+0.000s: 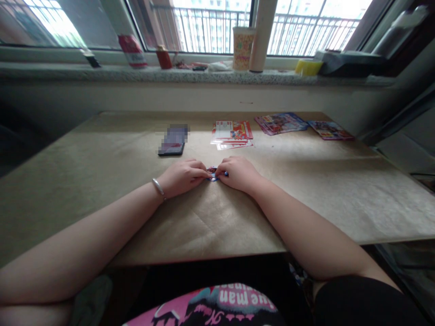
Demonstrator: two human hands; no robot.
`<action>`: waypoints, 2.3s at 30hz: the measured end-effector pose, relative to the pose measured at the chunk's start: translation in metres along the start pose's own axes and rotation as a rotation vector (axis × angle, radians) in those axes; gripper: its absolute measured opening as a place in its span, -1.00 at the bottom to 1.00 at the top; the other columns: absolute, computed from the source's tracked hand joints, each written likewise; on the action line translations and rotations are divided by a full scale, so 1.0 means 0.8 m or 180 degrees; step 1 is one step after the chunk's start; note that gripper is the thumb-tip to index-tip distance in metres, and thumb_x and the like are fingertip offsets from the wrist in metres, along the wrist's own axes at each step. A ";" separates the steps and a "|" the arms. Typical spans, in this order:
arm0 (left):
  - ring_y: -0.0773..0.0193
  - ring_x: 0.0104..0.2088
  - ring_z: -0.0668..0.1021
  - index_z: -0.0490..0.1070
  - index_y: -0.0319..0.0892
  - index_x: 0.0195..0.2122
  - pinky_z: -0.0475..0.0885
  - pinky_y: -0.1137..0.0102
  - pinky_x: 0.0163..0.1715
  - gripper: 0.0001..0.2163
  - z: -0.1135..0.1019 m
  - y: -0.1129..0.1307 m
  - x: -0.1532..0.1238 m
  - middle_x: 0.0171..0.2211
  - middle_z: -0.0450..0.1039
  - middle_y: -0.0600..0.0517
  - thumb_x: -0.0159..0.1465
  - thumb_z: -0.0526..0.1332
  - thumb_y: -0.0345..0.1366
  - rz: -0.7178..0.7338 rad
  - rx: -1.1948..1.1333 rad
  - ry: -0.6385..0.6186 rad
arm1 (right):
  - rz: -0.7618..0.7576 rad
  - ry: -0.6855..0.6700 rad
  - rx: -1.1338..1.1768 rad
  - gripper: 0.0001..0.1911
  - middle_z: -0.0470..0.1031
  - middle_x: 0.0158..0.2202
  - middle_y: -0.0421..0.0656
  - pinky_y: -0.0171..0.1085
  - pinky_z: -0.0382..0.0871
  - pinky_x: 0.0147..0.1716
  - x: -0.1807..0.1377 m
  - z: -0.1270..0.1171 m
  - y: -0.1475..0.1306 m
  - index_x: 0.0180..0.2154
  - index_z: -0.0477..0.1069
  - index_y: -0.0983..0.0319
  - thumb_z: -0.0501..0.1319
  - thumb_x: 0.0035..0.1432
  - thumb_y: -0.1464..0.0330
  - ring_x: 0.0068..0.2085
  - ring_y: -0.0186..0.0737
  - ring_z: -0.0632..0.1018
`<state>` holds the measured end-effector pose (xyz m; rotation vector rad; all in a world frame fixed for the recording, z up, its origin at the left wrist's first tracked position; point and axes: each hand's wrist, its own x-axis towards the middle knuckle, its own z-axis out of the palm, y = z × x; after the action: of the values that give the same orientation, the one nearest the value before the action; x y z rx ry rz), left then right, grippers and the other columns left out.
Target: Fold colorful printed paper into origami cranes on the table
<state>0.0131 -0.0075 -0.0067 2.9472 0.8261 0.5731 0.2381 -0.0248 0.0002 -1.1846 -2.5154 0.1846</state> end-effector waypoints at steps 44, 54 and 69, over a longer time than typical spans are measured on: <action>0.19 -0.14 0.49 0.51 -0.14 -0.06 0.46 0.29 -0.09 -0.68 -0.002 0.006 0.002 -0.14 0.50 -0.05 0.21 0.12 -0.50 -0.0016 0.0403 -0.0079 | -0.0336 -0.0137 -0.0778 -0.71 0.59 -0.25 -0.12 -0.21 0.25 -0.23 -0.004 -0.018 -0.001 -0.14 0.58 0.14 0.13 0.18 0.39 -0.24 -0.16 0.48; 0.24 -0.20 0.51 0.53 -0.14 -0.09 0.46 0.37 -0.16 -0.70 -0.008 0.007 0.001 -0.17 0.48 -0.04 0.20 0.13 -0.48 -0.0106 0.0504 -0.0224 | -0.0207 -0.0146 -0.0663 -0.74 0.57 -0.23 -0.11 -0.23 0.28 -0.22 -0.002 -0.013 -0.001 -0.21 0.62 0.14 0.15 0.17 0.38 -0.23 -0.17 0.49; 0.24 -0.27 0.53 0.59 -0.07 -0.17 0.42 0.36 -0.25 -0.74 -0.021 0.015 0.002 -0.22 0.52 -0.02 0.28 0.11 -0.34 -0.0418 0.0651 -0.0434 | -0.0092 -0.0096 -0.0374 -0.76 0.58 -0.22 -0.13 -0.21 0.34 -0.17 -0.002 -0.010 0.007 -0.25 0.63 0.14 0.17 0.14 0.38 -0.20 -0.16 0.52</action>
<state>0.0146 -0.0180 0.0109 3.0361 1.1135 0.2929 0.2461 -0.0223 0.0056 -1.1969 -2.5992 0.0482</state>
